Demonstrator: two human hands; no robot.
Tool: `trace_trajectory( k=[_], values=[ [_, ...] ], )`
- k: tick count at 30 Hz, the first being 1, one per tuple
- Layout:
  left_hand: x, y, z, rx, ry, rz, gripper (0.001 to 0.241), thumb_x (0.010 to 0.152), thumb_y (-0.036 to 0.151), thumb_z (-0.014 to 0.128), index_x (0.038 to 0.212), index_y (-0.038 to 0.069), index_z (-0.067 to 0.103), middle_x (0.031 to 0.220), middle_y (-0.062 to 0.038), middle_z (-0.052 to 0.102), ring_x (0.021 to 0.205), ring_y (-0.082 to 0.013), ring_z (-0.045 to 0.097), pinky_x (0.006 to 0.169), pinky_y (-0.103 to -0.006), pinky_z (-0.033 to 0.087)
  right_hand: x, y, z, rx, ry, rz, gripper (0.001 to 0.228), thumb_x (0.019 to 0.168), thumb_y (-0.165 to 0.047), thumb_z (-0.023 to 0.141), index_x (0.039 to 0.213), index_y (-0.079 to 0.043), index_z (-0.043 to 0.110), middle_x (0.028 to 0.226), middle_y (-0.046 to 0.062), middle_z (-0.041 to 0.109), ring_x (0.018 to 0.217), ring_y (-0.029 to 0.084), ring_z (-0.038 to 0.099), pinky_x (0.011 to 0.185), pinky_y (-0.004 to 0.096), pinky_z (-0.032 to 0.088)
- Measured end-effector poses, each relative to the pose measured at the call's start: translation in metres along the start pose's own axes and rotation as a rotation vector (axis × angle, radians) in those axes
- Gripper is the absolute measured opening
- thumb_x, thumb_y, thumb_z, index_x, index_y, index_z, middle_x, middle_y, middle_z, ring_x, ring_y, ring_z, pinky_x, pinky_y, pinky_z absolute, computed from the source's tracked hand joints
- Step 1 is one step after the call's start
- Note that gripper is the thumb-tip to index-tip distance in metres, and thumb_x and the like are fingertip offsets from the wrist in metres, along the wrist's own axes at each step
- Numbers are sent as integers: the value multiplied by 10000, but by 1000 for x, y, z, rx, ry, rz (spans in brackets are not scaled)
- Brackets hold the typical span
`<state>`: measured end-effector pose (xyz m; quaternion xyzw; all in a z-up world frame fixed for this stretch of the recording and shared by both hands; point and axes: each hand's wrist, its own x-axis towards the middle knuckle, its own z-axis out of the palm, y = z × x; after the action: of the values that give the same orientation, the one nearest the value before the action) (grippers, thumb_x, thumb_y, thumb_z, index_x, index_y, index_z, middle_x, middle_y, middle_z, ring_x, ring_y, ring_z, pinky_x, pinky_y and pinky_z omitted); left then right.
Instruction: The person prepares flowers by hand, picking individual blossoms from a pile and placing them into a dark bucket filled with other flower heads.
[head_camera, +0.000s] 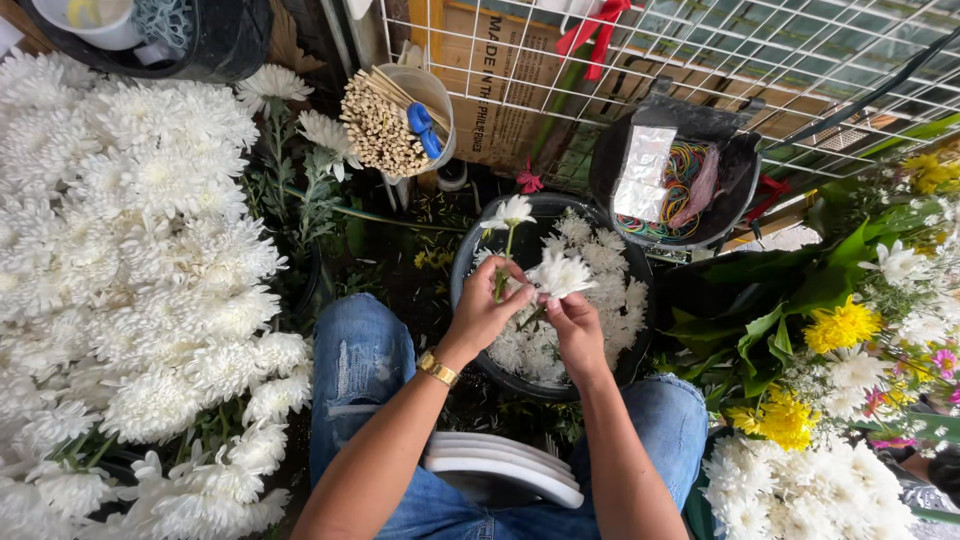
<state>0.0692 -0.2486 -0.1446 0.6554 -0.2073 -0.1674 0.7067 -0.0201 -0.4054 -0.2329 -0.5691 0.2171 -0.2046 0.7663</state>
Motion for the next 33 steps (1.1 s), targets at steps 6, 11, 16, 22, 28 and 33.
trace_trajectory(
  k=[6, 11, 16, 22, 28, 33],
  values=[
    [4, 23, 0, -255, -166, -145, 277, 859, 71, 803, 1122, 38, 721, 1042, -49, 701, 805, -59, 500, 707, -198, 390, -6, -1, 10, -53, -151, -13, 120, 1004, -41, 635, 998, 20, 737, 871, 109, 686, 832, 172, 619, 798, 402, 587],
    [2, 27, -1, -360, -111, -182, 246, 880, 57, 779, 1115, 64, 706, 944, -27, 705, 788, -84, 513, 715, -235, 391, -24, -60, 40, -58, -194, 51, 245, 966, -103, 698, 1174, 26, 684, 1003, 101, 674, 942, 185, 649, 864, 356, 584],
    [9, 6, -6, -450, 10, -193, 267, 909, 80, 764, 1161, 68, 677, 900, 23, 669, 807, -46, 558, 703, -185, 454, -18, -21, 24, -130, -249, 53, 367, 822, 46, 814, 1164, 34, 679, 980, 114, 667, 995, 244, 694, 853, 416, 605],
    [9, 2, -7, -545, 60, -234, 274, 915, 98, 763, 1157, 61, 639, 884, 22, 653, 750, -41, 568, 599, -153, 434, -19, -18, 33, -120, -239, 48, 349, 793, 39, 840, 1104, 17, 684, 989, 137, 734, 901, 197, 725, 744, 322, 628],
    [2, 34, -5, -390, 27, -230, 310, 817, 72, 843, 1065, 39, 661, 808, -3, 661, 705, -45, 548, 605, -178, 416, -17, -12, 23, -191, -216, 38, 248, 817, -1, 844, 1035, 72, 750, 898, 166, 759, 807, 157, 692, 671, 284, 603],
    [10, 15, -13, -272, 100, -270, 278, 822, 23, 825, 1049, 5, 666, 781, -45, 677, 659, -94, 526, 607, -222, 400, -20, -18, 27, -222, -137, -43, 239, 799, 10, 863, 1009, 63, 762, 781, 125, 716, 760, 108, 640, 671, 254, 564]
  ],
)
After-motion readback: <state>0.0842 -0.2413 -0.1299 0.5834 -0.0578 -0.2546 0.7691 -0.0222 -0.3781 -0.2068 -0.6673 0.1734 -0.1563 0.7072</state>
